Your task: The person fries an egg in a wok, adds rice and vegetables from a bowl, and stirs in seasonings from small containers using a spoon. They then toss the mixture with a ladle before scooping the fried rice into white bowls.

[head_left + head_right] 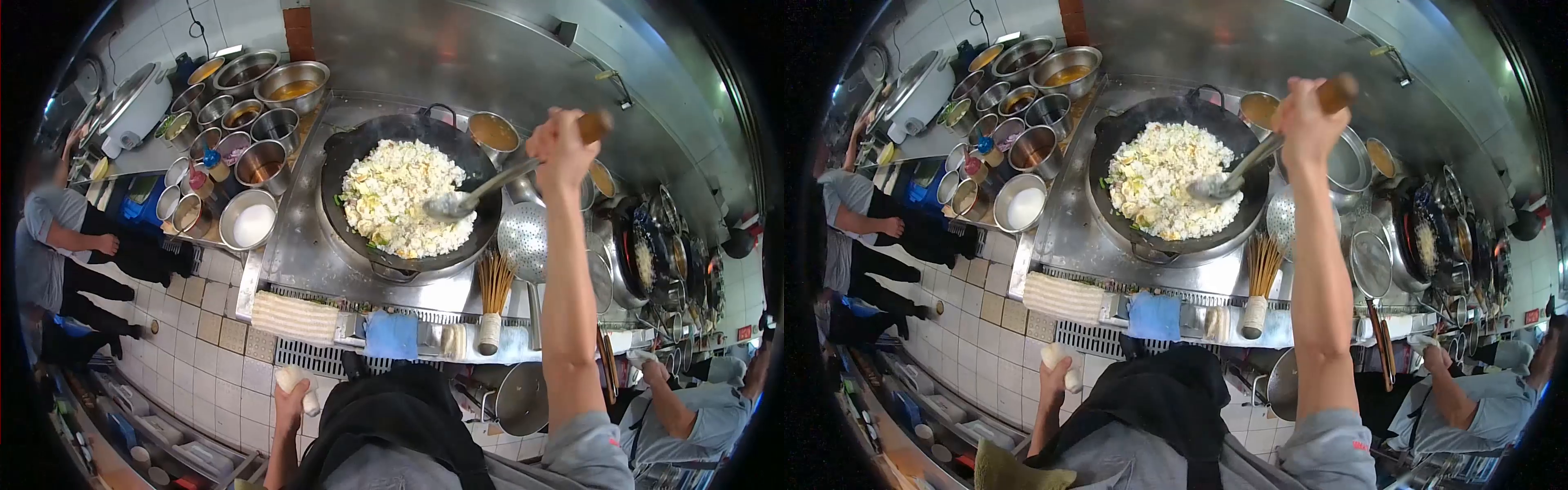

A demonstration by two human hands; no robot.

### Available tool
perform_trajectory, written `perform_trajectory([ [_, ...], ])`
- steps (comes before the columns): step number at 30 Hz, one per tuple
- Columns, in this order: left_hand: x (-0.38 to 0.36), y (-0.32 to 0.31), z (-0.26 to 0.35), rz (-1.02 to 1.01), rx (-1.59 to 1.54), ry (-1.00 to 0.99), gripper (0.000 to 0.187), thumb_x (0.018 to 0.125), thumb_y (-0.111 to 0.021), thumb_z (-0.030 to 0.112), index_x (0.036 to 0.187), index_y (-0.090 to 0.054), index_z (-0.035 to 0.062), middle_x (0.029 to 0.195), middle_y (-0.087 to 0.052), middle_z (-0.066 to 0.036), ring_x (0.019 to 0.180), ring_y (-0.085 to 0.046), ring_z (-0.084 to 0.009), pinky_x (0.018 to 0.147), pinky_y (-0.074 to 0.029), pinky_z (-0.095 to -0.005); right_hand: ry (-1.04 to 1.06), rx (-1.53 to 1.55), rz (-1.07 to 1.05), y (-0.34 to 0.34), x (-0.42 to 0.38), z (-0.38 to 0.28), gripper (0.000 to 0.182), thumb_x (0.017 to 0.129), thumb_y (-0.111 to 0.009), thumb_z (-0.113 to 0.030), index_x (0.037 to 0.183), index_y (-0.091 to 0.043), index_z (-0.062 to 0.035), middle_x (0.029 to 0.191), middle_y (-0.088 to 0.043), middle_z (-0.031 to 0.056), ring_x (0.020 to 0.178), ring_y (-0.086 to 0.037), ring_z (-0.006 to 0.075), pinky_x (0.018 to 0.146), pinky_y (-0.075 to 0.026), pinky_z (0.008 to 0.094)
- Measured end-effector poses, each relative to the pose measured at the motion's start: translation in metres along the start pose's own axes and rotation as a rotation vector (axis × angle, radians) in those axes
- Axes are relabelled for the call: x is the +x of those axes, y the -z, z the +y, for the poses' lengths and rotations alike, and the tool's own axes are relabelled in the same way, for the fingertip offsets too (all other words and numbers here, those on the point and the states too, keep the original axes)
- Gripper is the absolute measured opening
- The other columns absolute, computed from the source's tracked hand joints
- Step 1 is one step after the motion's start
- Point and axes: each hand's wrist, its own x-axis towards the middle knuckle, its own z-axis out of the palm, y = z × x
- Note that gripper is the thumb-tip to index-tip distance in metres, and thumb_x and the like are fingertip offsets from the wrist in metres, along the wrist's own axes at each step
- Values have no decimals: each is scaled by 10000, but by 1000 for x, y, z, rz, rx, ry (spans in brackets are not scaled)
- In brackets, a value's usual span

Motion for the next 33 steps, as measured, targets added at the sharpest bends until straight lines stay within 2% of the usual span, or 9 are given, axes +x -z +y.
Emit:
perform_trajectory([
  [3, -6, -2, 11, -10, 75, -80, 306, 793, -674, 74, 1056, -526, 29, 898, -598, -58, 764, -600, -143, 643, -500, -290, -2, 64, 21, -10, -18, -62, 255, 848, -594, -70, 657, -436, -127, 488, -387, -33, 383, -373, 67, 365, -295, 231],
  [9, -1, -23, 9, -76, 179, -60, 319, 789, -681, 60, 1059, -514, 28, 909, -597, -64, 775, -600, -147, 666, -516, -296, 195, -24, 340, -38, -19, 58, 242, 829, -625, -76, 663, -449, -100, 498, -406, -18, 390, -393, 75, 365, -316, 243],
  [11, -3, -27, 11, -77, 160, -72, 328, 790, -682, 59, 1067, -511, 27, 914, -598, -65, 779, -602, -150, 671, -518, -300, 43, 108, 120, -57, -16, 19, 228, 839, -609, -66, 678, -448, -82, 498, -414, -8, 388, -424, 87, 355, -337, 241],
  [14, 3, -27, 6, -79, 111, -61, 346, 790, -686, 58, 1083, -505, 26, 929, -599, -67, 789, -605, -154, 686, -522, -308, 63, 75, 161, -59, -53, 9, 229, 849, -583, -49, 677, -435, -83, 493, -412, -7, 381, -414, 86, 354, -324, 239],
  [18, 3, -33, 0, -100, 86, 1, 367, 787, -690, 61, 1099, -500, 24, 943, -604, -72, 803, -609, -161, 703, -521, -315, 11, 217, 38, -51, -39, 68, 250, 808, -651, -29, 667, -459, -105, 542, -484, -28, 439, -453, 55, 400, -323, 226],
  [22, 0, -37, 0, -104, 93, -60, 342, 820, -631, 124, 1123, -526, 4, 940, -633, -100, 809, -634, -191, 681, -519, -320, -88, 185, 73, -39, -37, -30, 348, 851, -616, -89, 589, -388, -117, 461, -385, -23, 375, -366, 79, 353, -278, 262],
  [26, 0, -44, -5, -102, 19, 42, 373, 837, -617, 148, 1164, -524, -6, 984, -645, -124, 841, -647, -215, 695, -525, -331, 159, -57, 235, -41, -55, 60, 306, 858, -587, -29, 647, -386, -121, 498, -404, -13, 381, -396, 75, 360, -282, 237],
  [28, -3, -54, 0, -101, -131, 92, 315, 834, -626, 89, 1122, -545, -8, 972, -641, -115, 846, -646, -209, 717, -530, -337, -75, 234, 50, -41, -38, 53, 264, 813, -641, -4, 683, -429, -93, 567, -495, -10, 445, -459, 73, 423, -348, 233],
  [33, -26, -53, 1, -4, -169, 94, 312, 857, -603, 151, 1115, -550, -18, 971, -641, -115, 827, -645, -211, 696, -526, -331, 36, 51, 76, -5, -43, -16, 349, 863, -597, -55, 621, -364, -146, 494, -362, -47, 378, -321, 61, 368, -255, 248],
])
